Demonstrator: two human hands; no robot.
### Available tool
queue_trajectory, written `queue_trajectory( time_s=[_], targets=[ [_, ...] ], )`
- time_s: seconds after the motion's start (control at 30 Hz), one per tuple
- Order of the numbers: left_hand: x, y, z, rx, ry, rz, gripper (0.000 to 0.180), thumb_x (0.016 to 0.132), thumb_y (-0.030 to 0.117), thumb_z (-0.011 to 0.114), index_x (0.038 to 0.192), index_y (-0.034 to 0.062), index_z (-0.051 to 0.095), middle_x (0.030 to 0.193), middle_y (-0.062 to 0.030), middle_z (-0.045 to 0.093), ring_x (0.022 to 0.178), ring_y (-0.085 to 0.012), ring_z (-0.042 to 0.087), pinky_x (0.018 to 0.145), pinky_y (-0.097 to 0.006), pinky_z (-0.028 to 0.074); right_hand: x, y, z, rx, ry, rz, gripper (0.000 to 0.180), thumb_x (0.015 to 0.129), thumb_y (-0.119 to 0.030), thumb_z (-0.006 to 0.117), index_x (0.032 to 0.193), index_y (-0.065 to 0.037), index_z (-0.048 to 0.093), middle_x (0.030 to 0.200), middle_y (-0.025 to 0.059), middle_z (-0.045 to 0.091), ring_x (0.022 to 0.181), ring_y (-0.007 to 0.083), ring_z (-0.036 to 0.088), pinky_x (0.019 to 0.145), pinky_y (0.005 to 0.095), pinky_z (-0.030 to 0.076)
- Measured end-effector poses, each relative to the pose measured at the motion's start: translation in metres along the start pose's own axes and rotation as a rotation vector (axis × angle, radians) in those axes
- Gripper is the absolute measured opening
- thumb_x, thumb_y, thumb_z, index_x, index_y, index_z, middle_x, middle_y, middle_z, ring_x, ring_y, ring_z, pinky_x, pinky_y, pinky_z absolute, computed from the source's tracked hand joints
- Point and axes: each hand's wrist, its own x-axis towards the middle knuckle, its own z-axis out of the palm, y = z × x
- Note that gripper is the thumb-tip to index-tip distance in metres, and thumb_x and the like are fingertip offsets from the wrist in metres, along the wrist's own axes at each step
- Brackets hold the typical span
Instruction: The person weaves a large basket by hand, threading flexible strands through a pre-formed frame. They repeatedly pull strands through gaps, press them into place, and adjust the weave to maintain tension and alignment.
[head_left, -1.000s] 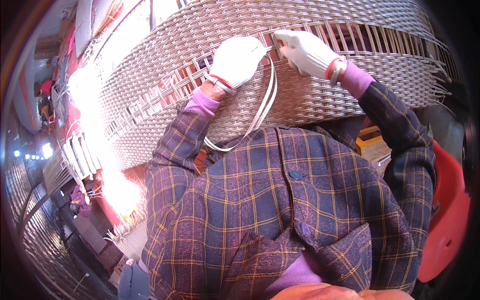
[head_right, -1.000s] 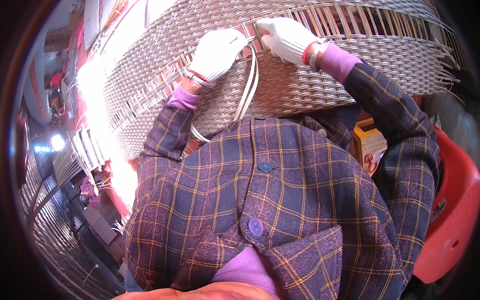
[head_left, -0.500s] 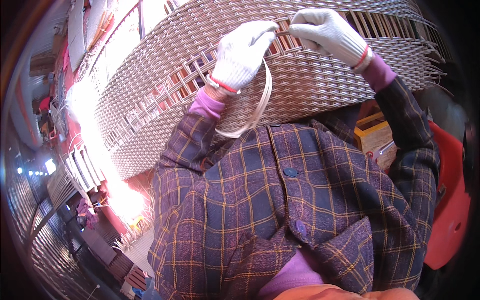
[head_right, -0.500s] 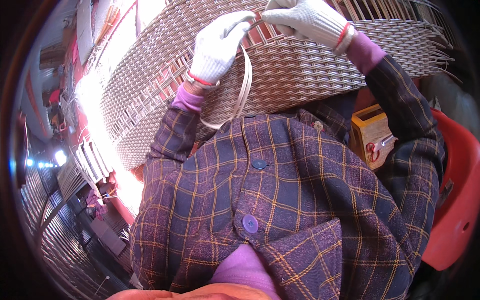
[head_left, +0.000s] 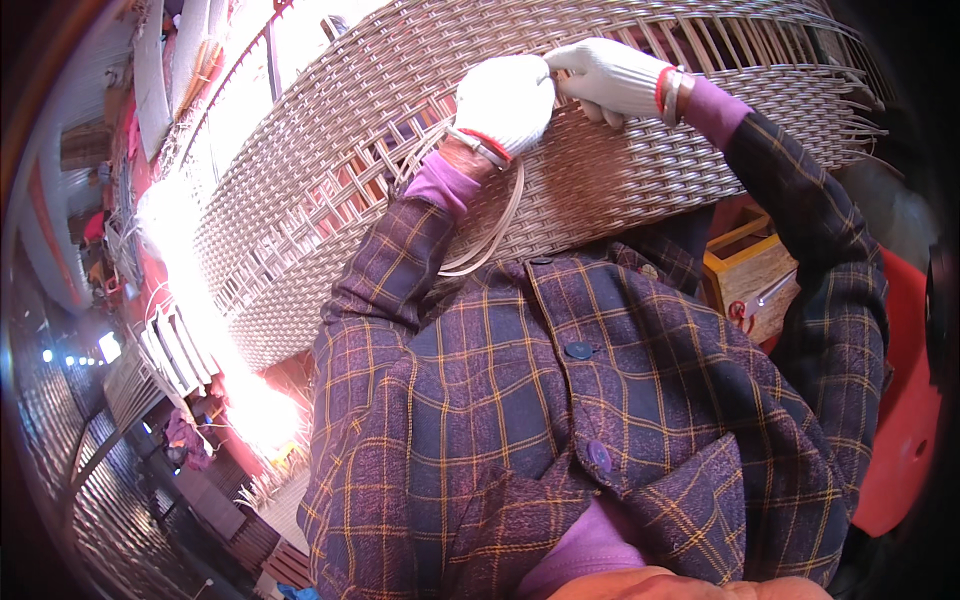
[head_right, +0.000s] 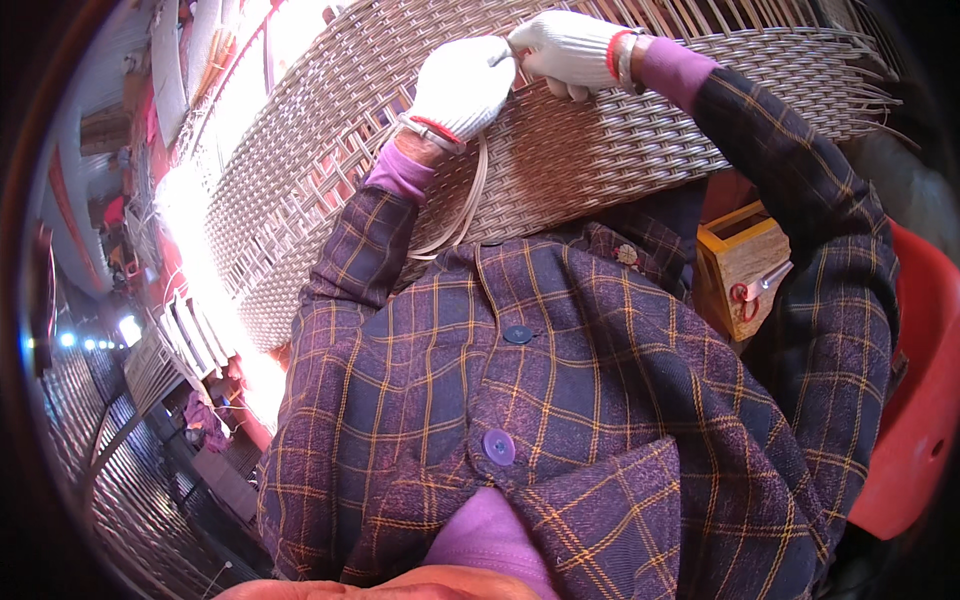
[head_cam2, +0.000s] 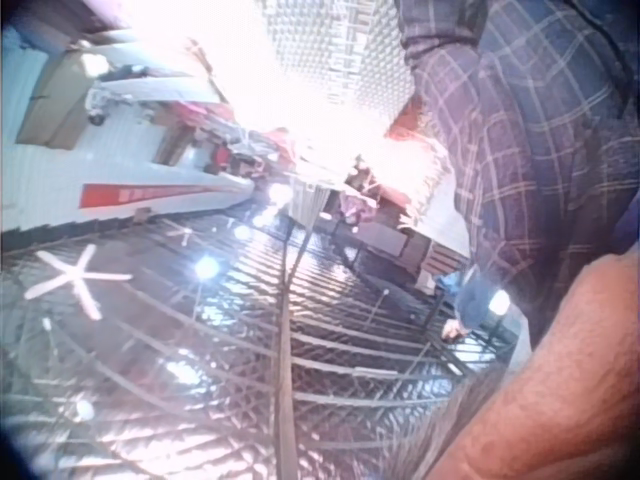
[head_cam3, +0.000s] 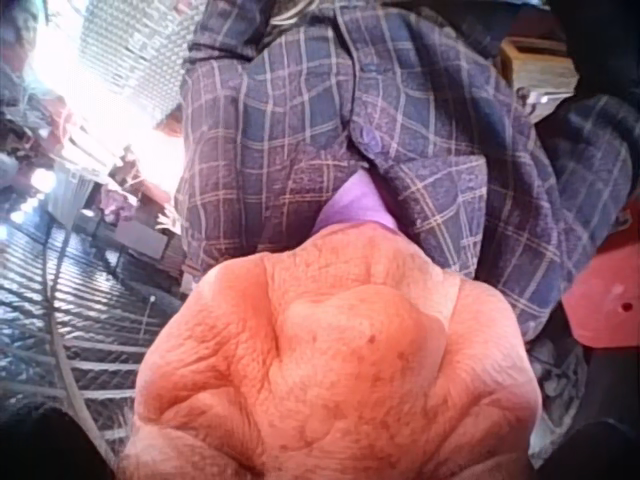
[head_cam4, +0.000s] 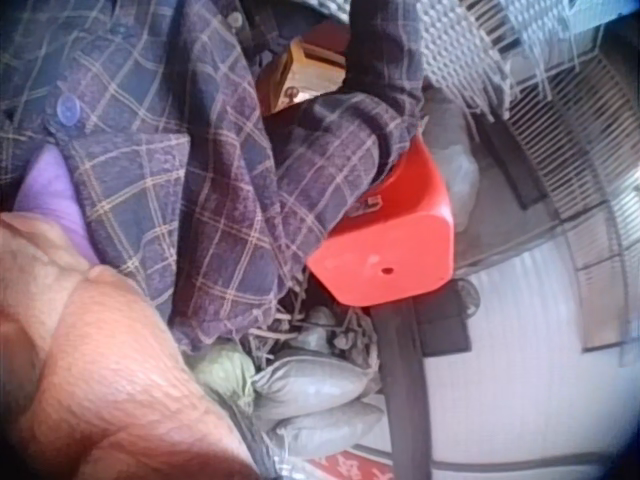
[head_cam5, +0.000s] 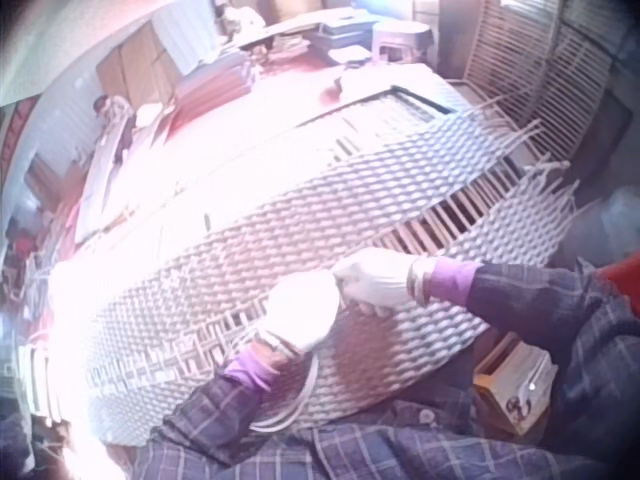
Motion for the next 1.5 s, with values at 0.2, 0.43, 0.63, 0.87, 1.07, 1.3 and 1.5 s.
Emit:
queue_trajectory(
  time_s=[0.2,0.43,0.63,0.87,1.07,1.3,1.5],
  targets=[
    [-0.004,0.014,-0.019,-0.101,0.189,-0.168,0.015,0.1,0.023,0.075,0.1,0.0092,0.081,0.092,-0.0092,0.077,0.077,-0.0266,0.076,0.071,-0.037,0.061,-0.005,-0.021,-0.02,-0.232,0.012,-0.092,0.024,0.109,-0.024,0.064,0.109,-0.004,0.078,0.062,-0.0002,0.062,0.047,0.007,0.056,0.043,0.0211,0.042],
    [0.023,0.026,-0.033,-0.615,0.02,-0.331,0.023,0.104,0.019,0.073,0.12,0.0049,0.081,0.098,-0.0071,0.081,0.081,-0.012,0.075,0.071,-0.026,0.059,-0.038,-0.02,-0.024,-0.108,0.182,-0.2,0.028,0.11,-0.03,0.066,0.113,-0.005,0.077,0.064,-0.0028,0.061,0.05,0.0032,0.053,0.045,0.019,0.042],
    [0.027,0.03,-0.026,-0.392,-0.004,-0.172,0.021,0.103,0.021,0.072,0.111,0.0042,0.081,0.089,-0.0086,0.079,0.075,-0.0183,0.075,0.069,-0.03,0.059,-0.067,0.002,-0.047,-0.26,0.332,-0.305,0.026,0.111,-0.024,0.063,0.124,-0.005,0.077,0.079,0.0016,0.07,0.056,0.0049,0.057,0.05,0.0206,0.048],
    [0.036,0.024,-0.004,0.062,0.064,0.069,0.016,0.099,0.021,0.066,0.097,0.0075,0.074,0.083,-0.0147,0.073,0.076,-0.0342,0.073,0.07,-0.045,0.06,-0.026,0.041,-0.022,-0.699,0.395,-0.389,0.047,0.107,-0.001,0.058,0.153,-0.011,0.058,0.133,0.0157,0.075,0.084,0.0223,0.077,0.072,0.0313,0.063],
    [0.033,0.019,-0.004,0.034,-0.056,-0.023,0.017,0.098,0.02,0.064,0.095,0.0059,0.073,0.083,-0.0167,0.073,0.075,-0.0373,0.072,0.069,-0.047,0.058,-0.022,0.032,-0.024,-0.596,0.417,-0.402,0.057,0.107,-0.001,0.057,0.162,-0.011,0.048,0.123,0.0178,0.078,0.078,0.0215,0.076,0.07,0.0325,0.064],
    [0.038,0.024,0.02,-0.094,0.032,-0.084,0.015,0.097,0.014,0.068,0.1,0.0026,0.077,0.084,-0.0168,0.074,0.074,-0.0361,0.073,0.07,-0.043,0.059,-0.007,0.022,-0.031,-0.571,0.275,-0.466,0.059,0.107,-0.006,0.06,0.164,-0.011,0.045,0.098,0.0168,0.078,0.08,0.0232,0.08,0.074,0.035,0.066],
    [0.033,0.038,-0.004,-0.238,0.222,-0.224,0.015,0.098,0.015,0.076,0.106,0.0044,0.082,0.094,-0.0133,0.08,0.083,-0.0227,0.079,0.075,-0.033,0.061,-0.019,-0.004,-0.048,-0.425,0.211,-0.392,0.049,0.108,-0.011,0.064,0.157,-0.011,0.056,0.098,0.0119,0.078,0.079,0.0178,0.078,0.069,0.0329,0.066]
  ],
)
